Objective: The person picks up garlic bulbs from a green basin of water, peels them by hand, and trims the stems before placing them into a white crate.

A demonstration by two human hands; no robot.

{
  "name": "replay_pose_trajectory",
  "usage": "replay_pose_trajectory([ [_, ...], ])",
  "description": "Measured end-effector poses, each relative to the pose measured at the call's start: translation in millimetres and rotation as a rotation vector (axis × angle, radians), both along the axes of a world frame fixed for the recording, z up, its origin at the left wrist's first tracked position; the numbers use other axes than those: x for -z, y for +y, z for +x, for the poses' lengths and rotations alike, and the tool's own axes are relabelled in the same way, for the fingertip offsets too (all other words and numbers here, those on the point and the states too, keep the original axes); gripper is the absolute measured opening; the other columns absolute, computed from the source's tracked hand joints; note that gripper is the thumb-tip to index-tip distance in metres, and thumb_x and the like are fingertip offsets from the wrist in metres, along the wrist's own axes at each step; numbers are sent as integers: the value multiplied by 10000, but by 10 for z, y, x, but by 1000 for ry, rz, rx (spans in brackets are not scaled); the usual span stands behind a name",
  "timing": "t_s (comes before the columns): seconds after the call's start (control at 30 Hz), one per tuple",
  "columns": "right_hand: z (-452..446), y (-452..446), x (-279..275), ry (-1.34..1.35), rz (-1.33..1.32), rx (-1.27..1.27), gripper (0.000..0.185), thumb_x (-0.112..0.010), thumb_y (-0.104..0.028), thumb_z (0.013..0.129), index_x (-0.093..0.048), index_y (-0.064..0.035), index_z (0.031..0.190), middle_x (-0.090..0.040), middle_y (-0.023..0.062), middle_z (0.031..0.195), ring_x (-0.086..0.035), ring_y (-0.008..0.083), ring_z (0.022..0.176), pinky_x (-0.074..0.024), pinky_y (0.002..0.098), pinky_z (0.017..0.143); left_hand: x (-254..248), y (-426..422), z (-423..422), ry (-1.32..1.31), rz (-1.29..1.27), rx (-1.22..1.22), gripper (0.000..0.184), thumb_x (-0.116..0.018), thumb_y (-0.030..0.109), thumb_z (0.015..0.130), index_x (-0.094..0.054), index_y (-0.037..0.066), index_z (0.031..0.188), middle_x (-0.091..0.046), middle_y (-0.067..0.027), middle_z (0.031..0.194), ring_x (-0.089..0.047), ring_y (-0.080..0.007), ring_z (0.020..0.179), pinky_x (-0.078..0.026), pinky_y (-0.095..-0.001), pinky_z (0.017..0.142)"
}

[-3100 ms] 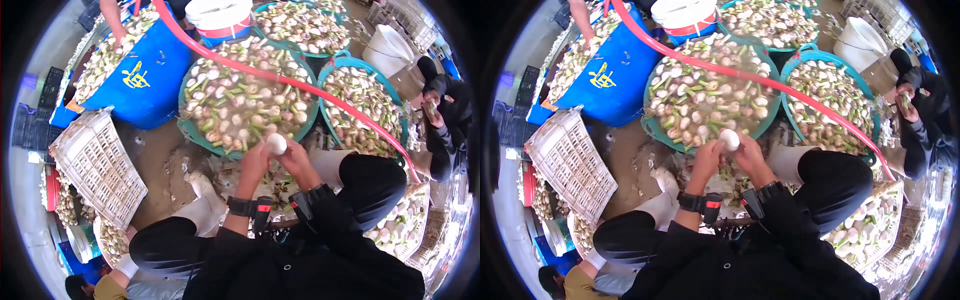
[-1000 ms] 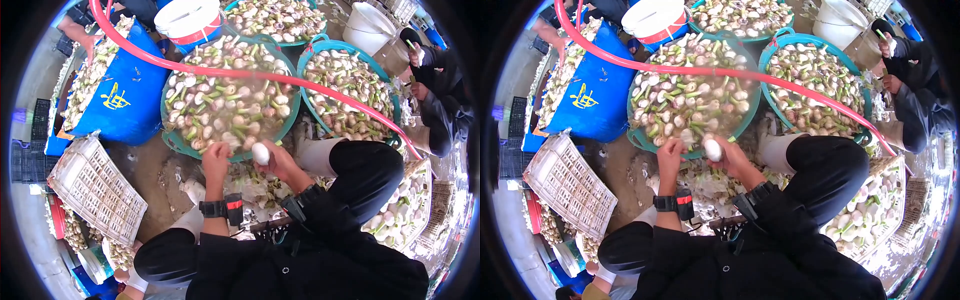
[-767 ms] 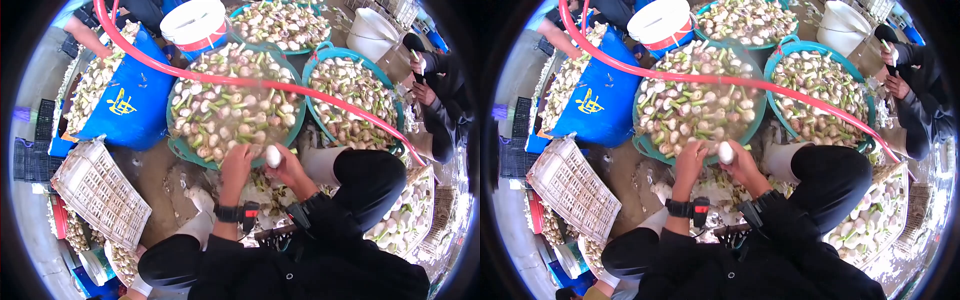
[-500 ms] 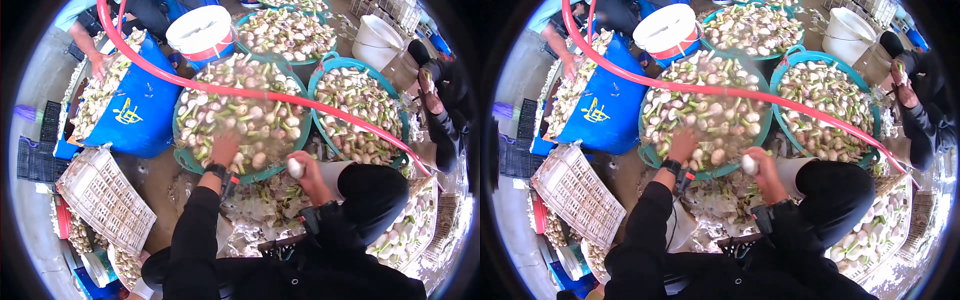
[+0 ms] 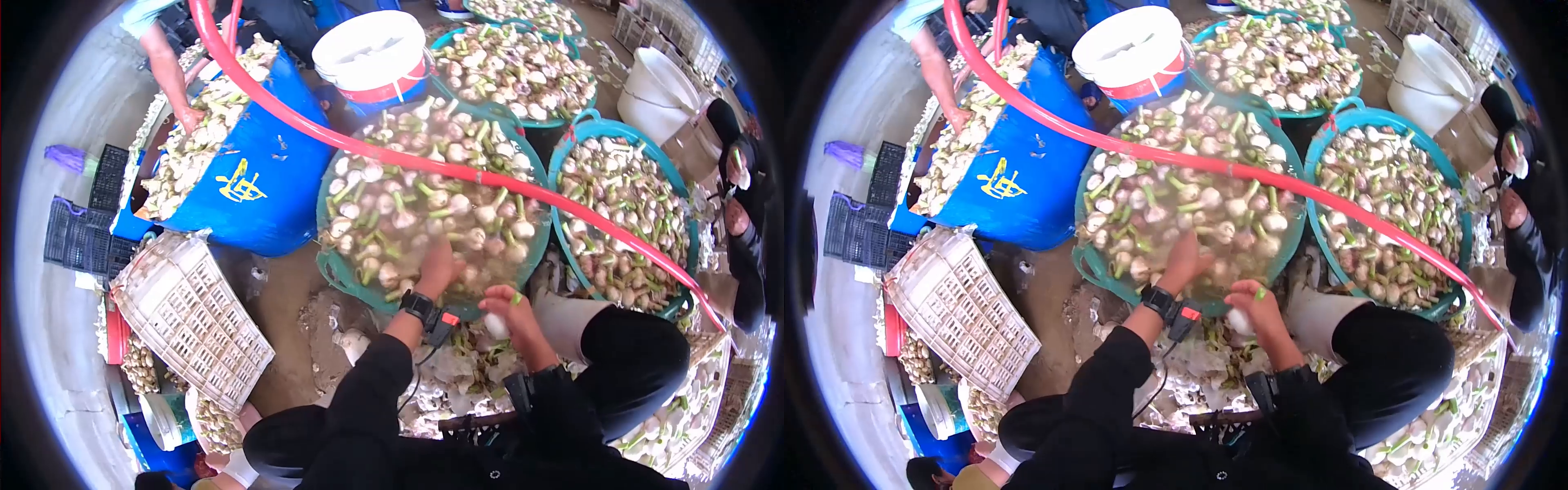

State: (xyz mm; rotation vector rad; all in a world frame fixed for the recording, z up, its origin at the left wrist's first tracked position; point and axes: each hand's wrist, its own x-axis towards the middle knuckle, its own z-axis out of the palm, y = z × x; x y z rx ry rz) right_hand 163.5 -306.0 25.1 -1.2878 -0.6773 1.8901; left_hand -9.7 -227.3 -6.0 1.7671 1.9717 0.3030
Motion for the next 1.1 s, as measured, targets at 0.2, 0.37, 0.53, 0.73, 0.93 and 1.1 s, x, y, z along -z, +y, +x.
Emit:
replay_pose_trajectory([
  [0.2, 190, 95, -7, -39, 15, 130, 221, -549, -69, 748, -511, -3, 955, -590, 97, 808, -574, 161, 691, -481, 263, 588, -377, 236, -1324, 191, 100, 34, 290, -556, 309, 742, -587, 84, 923, -573, -117, 953, -545, -284, 888, -435, -399, 739],
  [0.37, 26, 97, -19, 72, 3, 90, 211, -542, -79, 772, -500, -11, 967, -587, 106, 810, -573, 169, 692, -484, 264, 595, -23, 468, -1277, 87, -141, -291, 758, -519, 492, 727, -247, 98, 1315, -223, -263, 1322, -261, -389, 1214, -256, -484, 965],
  [0.53, -99, 94, -18, 113, 27, 65, 188, -534, -57, 777, -500, -12, 957, -581, 108, 811, -580, 176, 710, -496, 278, 609, 235, 414, -652, 187, -69, -145, 672, -511, 508, 720, -383, 105, 1243, -388, -220, 1241, -411, -383, 1100, -354, -426, 897],
  [0.73, 33, 122, -71, 80, -1, 81, 180, -522, -22, 752, -512, -9, 931, -590, 111, 790, -576, 174, 665, -490, 273, 607, -358, 237, -812, -189, -252, 334, 292, -509, 339, 754, -634, 94, 851, -580, -153, 962, -551, -285, 880, -444, -373, 730],
  [0.93, -38, 84, -14, 138, 77, 8, 173, -564, -48, 724, -537, -28, 894, -594, 70, 761, -564, 142, 669, -452, 247, 613, 173, 639, -670, 358, 166, -6, 204, -514, 186, 717, -610, 48, 833, -561, -144, 872, -539, -298, 832, -446, -413, 693],
  [1.1, -85, 38, -168, 161, 36, -158, 217, -537, 2, 690, -512, -14, 905, -595, 100, 769, -568, 173, 647, -464, 264, 601, 127, 605, -291, 33, -170, 7, 269, -523, 246, 739, -615, 38, 883, -590, -170, 955, -522, -348, 915, -383, -468, 812],
])
